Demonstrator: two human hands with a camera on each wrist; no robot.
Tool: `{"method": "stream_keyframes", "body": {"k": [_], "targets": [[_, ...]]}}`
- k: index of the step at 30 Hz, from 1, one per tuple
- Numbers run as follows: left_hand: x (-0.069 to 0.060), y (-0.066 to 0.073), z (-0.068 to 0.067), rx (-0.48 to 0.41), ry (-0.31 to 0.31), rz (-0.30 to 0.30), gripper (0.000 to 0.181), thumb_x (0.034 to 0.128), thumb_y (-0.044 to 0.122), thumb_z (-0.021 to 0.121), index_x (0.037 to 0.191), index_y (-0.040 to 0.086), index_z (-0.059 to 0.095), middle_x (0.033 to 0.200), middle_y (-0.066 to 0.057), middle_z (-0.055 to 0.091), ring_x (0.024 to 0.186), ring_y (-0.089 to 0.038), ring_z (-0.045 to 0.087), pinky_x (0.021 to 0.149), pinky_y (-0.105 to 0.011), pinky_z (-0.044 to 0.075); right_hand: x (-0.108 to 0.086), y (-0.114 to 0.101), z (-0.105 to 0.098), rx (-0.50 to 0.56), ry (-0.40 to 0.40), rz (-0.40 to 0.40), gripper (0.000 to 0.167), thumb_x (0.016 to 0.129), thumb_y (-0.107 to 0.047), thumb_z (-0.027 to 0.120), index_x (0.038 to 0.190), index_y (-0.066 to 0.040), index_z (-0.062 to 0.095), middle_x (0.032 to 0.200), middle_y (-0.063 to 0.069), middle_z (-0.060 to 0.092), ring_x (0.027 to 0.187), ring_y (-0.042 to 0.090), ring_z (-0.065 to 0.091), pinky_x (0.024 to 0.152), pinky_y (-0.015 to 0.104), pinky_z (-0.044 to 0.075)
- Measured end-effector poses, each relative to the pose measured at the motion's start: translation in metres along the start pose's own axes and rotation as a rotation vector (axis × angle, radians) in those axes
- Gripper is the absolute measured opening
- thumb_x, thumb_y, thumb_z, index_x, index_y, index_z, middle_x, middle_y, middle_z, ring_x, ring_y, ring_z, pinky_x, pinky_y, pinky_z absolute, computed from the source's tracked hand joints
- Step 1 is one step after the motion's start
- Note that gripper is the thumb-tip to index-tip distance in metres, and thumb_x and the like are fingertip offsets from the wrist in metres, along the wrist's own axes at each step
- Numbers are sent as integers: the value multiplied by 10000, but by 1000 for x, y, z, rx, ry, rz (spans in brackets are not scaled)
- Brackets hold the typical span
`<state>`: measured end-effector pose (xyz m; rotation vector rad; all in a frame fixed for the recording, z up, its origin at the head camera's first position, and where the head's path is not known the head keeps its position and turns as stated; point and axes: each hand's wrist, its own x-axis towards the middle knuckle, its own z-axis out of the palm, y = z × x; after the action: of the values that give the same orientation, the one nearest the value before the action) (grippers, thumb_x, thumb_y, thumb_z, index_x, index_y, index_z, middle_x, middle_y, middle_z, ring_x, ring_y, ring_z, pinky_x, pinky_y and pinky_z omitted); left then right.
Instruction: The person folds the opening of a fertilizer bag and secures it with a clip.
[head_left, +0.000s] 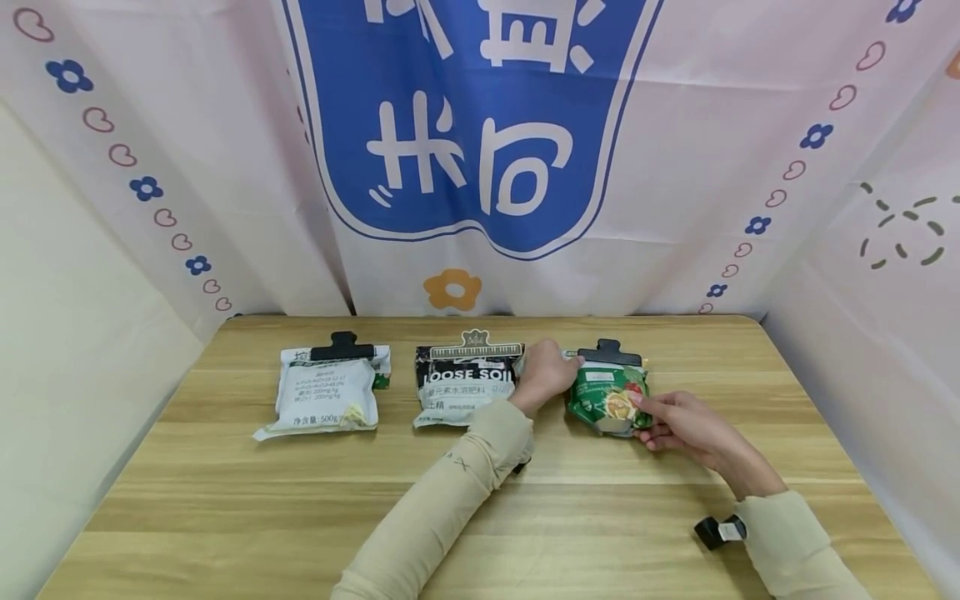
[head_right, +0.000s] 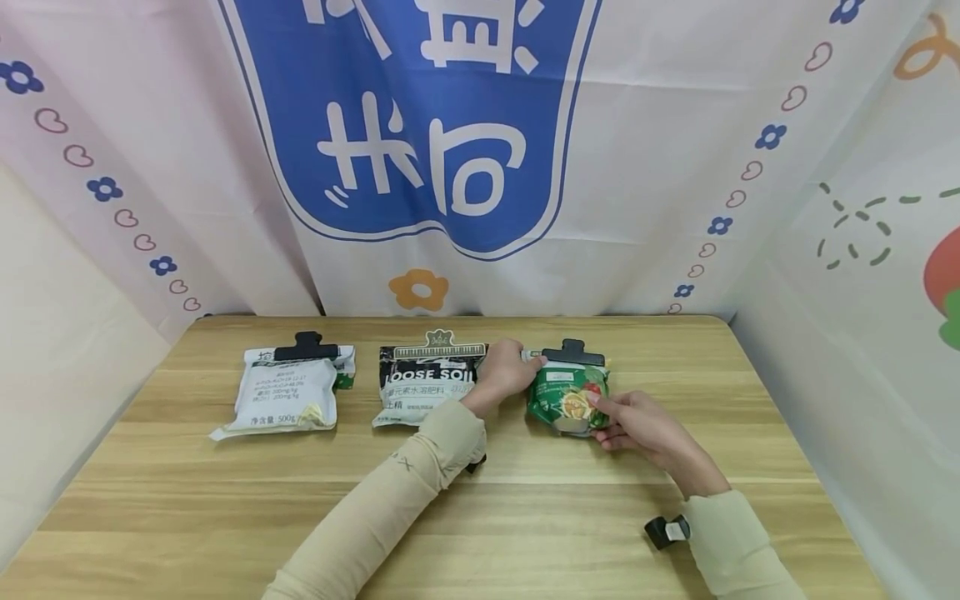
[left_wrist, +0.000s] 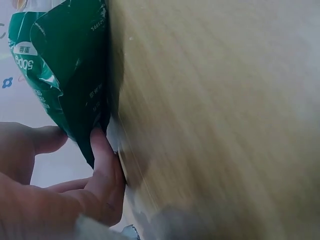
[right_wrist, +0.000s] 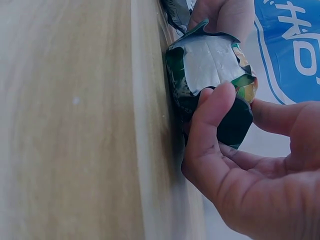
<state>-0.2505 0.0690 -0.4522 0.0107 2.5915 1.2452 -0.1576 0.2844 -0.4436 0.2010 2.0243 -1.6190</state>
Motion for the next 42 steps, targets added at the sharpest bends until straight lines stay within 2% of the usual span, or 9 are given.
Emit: {"method": "stream_keyframes", "body": {"k": [3, 5, 7, 17, 20, 25, 30, 35, 42], "targets": [[-8, 5, -6, 3, -18, -12, 554, 1041, 370, 661, 590, 119, 462, 1266, -217, 634, 1015, -276, 599, 808, -380, 535, 1, -1, 0, -2, -16, -10, 503, 1128, -339, 486, 1317, 125, 531, 923, 35, 699, 796, 90, 663, 722, 222, 634], [-10, 5, -7, 2, -15, -8, 546, 1052, 368, 641, 608, 86, 493, 1575, -268, 446, 1274, -333, 530, 968, -451, 520, 1, -1, 0, 2, -13, -3, 502, 1125, -344, 495, 1314, 119, 534, 918, 36, 702, 791, 93, 665, 724, 223, 634], [-12, 5, -7, 8, -17, -5, 538, 1057, 363, 629, 621, 72, 506, 1666, -288, 329, 1397, -364, 481, 1055, -483, 507, 1, -2, -1, -4, -10, 4, 505, 1124, -352, 496, 1316, 114, 536, 914, 37, 704, 788, 97, 667, 728, 227, 637], [-26, 10, -8, 124, -18, 69, 458, 1062, 370, 594, 730, 54, 595, 1476, -260, 453, 1183, -351, 508, 954, -576, 552, -1, -6, 0, -121, 44, 20, 548, 1127, -387, 477, 1310, 125, 543, 914, 60, 702, 771, 125, 676, 721, 268, 645], [-27, 9, -8, 177, -26, 121, 382, 1066, 367, 595, 1035, 12, 731, 1418, -208, 536, 1132, -308, 534, 897, -475, 558, -4, -8, 0, -220, 81, 12, 609, 1130, -405, 460, 1362, 152, 545, 941, 93, 715, 780, 142, 675, 719, 292, 647], [-34, 8, -17, 238, -32, 226, 474, 1069, 346, 600, 1432, 44, 629, 1390, -156, 625, 1151, -266, 609, 978, -411, 574, -12, -15, 2, -324, 161, 1, 711, 1111, -495, 468, 1440, 134, 495, 959, 126, 711, 785, 179, 667, 702, 332, 635], [-42, 6, -35, 226, -24, 305, 443, 1058, 333, 628, 1423, 81, 643, 1415, -135, 640, 1272, -283, 621, 1083, -464, 566, -20, -23, 1, -439, 234, -46, 856, 1076, -587, 482, 1524, 132, 360, 1203, 274, 658, 1012, 331, 670, 823, 423, 620], [-42, 3, -59, 281, -3, 462, 514, 1046, 405, 636, 1489, 150, 586, 1552, -99, 557, 1380, -305, 599, 1141, -495, 548, -27, -29, -3, -568, 271, -112, 886, 1064, -614, 484, 1557, 108, 344, 1492, 377, 480, 1317, 506, 542, 976, 575, 577], [-41, -12, -107, 502, 184, 690, 668, 1023, 606, 574, 1516, 157, 556, 1551, -61, 590, 1423, -283, 578, 1211, -517, 483, -28, -36, -10, -629, 328, -278, 859, 1059, -537, 566, 1604, 67, 289, 1610, 406, 309, 1364, 620, 488, 1027, 696, 547]]}}
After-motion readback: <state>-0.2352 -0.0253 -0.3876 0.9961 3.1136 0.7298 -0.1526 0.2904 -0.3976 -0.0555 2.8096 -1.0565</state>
